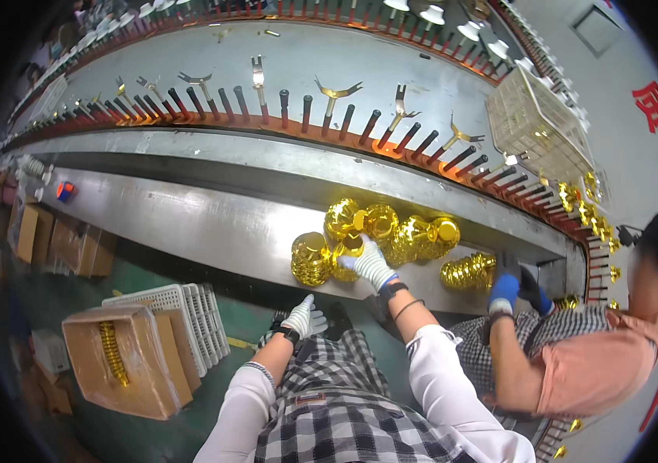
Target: Packing gold-colored plastic or rubber products into cardboard boxes for shipping.
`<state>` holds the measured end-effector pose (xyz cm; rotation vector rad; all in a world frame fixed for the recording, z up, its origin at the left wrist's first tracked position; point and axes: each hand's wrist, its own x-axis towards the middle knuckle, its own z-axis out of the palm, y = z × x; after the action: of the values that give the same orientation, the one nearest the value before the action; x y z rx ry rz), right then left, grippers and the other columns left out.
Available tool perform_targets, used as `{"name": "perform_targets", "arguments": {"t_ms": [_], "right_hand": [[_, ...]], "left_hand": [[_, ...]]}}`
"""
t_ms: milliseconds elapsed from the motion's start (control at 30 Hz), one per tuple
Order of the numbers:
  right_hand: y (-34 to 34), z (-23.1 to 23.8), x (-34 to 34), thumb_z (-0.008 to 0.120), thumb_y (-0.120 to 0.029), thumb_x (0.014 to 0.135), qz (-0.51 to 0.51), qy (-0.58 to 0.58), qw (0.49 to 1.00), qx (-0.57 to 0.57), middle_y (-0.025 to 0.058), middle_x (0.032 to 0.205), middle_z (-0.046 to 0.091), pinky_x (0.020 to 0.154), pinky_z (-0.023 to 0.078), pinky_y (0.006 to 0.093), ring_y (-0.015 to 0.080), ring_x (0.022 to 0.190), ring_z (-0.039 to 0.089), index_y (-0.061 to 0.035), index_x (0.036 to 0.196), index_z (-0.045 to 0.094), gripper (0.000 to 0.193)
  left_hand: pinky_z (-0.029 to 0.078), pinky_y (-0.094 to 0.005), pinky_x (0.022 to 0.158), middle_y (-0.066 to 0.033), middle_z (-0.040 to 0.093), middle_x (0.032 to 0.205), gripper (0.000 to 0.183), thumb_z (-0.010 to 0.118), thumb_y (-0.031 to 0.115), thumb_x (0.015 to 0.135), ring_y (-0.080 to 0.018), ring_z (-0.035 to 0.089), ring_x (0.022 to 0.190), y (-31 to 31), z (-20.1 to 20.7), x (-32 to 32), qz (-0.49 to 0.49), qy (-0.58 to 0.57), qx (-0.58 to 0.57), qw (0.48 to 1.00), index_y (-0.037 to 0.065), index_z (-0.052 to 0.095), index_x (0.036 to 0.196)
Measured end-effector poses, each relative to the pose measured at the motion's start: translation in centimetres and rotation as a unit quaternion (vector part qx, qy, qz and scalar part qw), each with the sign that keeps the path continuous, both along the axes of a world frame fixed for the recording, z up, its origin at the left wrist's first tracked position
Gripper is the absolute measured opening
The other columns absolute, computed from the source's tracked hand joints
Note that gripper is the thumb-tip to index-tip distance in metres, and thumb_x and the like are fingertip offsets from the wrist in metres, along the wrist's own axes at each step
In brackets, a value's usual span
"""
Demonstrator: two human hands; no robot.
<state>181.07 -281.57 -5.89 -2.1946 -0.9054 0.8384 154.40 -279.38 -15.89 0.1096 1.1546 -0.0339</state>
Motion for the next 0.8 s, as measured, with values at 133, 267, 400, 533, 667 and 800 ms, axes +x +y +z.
{"name": "perform_targets", "arguments": {"t_ms": [133,267,400,533,667,800], "right_hand": [[-4.3,0.5,-5.0,0.086,-0.031,0.066,0.16,0.093,0.98,0.076,0.0215,0.113,0.071,0.101,0.052,0.0439,0.0338,0.105,0.068,-0.0051,0.113,0.071,0.055],[-14.0,1.7,-6.7,0.088,-0.03,0.067,0.133,0.016,0.986,0.099,0.0213,0.122,0.062,0.102,0.052,0.0448,0.0395,0.117,0.06,-0.0044,0.126,0.06,0.07],[-18.0,11.7,-1.5,0.079,-0.014,0.073,-0.014,0.377,0.915,0.14,0.0066,0.109,0.072,0.091,0.053,0.0311,0.0137,0.099,0.066,0.0003,0.119,0.063,0.052],[-14.3,19.9,2.8,0.083,-0.008,0.074,0.036,0.321,0.92,0.221,0.0044,0.124,0.062,0.101,0.05,0.0341,0.0155,0.114,0.059,-0.0064,0.137,0.051,0.072],[-4.5,22.9,6.3,0.079,-0.01,0.078,0.09,0.309,0.93,0.176,0.0024,0.116,0.065,0.094,0.051,0.0305,0.0129,0.106,0.061,-0.0052,0.131,0.058,0.057],[0.0,18.4,7.0,0.077,-0.011,0.084,0.135,0.385,0.904,0.126,0.0015,0.105,0.07,0.09,0.053,0.0303,0.0122,0.096,0.063,-0.0051,0.117,0.065,0.035]], "left_hand": [[0.035,-0.0604,0.116,-0.0121,0.043,0.16,0.068,0.05,0.06,0.102,-0.0333,0.043,0.145,-2.1,-2.3,3.8,0.177,-0.017,0.004,0.984,0.018,0.04,0.154],[0.04,-0.0451,0.118,-0.0121,0.055,0.149,0.059,0.032,0.048,0.112,-0.0273,0.054,0.135,-8.1,-0.4,5.6,0.117,-0.143,0.08,0.98,0.005,0.048,0.148],[0.037,-0.046,0.121,-0.0094,0.051,0.152,0.059,0.051,0.042,0.108,-0.0244,0.048,0.141,-10.2,11.0,5.3,0.018,-0.254,0.165,0.953,0.004,0.042,0.153],[0.034,-0.0494,0.121,-0.0105,0.04,0.16,0.08,0.056,0.054,0.103,-0.0255,0.038,0.148,-5.8,21.4,7.6,-0.003,-0.229,0.334,0.915,0.004,0.031,0.159],[0.048,-0.0443,0.109,-0.0094,0.046,0.152,0.077,0.059,0.051,0.103,-0.0221,0.049,0.138,-0.5,20.7,10.3,0.03,-0.213,0.383,0.898,0.005,0.03,0.159],[0.052,-0.0422,0.101,-0.013,0.053,0.145,0.062,0.054,0.053,0.105,-0.0257,0.056,0.13,0.0,9.2,9.0,-0.143,0.045,0.534,0.832,0.005,0.055,0.143]]}}
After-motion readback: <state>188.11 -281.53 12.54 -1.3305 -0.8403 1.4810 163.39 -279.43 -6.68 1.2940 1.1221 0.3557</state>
